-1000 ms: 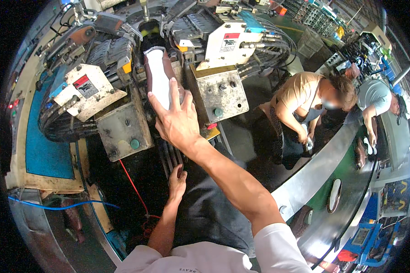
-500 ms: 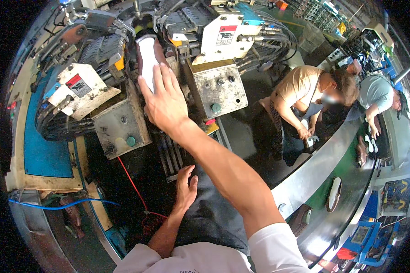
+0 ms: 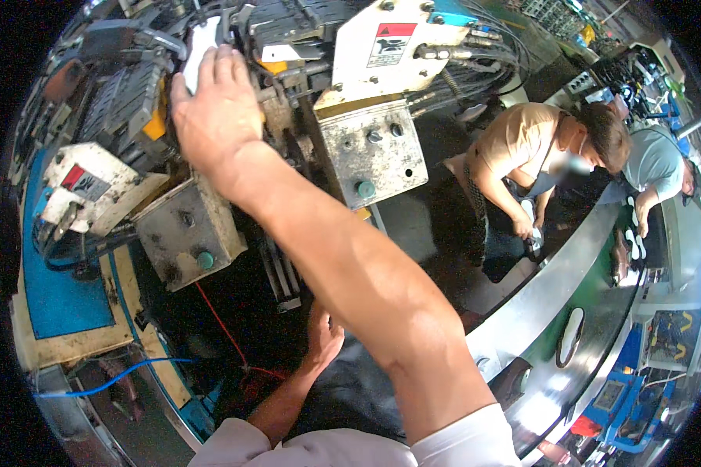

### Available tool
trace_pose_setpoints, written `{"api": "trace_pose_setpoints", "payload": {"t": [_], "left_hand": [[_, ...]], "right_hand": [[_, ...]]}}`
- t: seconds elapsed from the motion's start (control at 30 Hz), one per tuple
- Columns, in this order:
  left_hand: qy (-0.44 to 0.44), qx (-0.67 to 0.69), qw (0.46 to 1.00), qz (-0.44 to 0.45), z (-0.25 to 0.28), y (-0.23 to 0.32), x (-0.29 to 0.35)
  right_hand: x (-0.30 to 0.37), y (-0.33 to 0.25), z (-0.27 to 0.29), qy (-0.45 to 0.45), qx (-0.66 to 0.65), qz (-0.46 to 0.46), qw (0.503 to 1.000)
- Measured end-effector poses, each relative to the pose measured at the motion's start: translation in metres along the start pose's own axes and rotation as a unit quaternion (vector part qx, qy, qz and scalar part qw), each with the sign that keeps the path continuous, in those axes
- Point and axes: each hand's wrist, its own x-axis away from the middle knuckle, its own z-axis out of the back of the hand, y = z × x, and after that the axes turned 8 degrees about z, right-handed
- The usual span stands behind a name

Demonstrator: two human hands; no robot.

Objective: Assembling and inspecting shoe components on a factory assembly line.

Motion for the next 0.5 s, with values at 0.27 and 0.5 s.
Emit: {"api": "trace_pose_setpoints", "payload": {"t": [0.27, 0.5], "left_hand": [[-0.083, 0.129, 0.982, 0.114, -0.007, 0.006, -0.001], [-0.177, 0.042, 0.961, 0.207, 0.016, 0.022, 0.021]], "right_hand": [[-0.025, -0.004, 0.009, -0.041, -0.013, -0.043, 0.998], [0.104, -0.011, 0.023, 0.113, -0.201, -0.030, 0.973]]}}
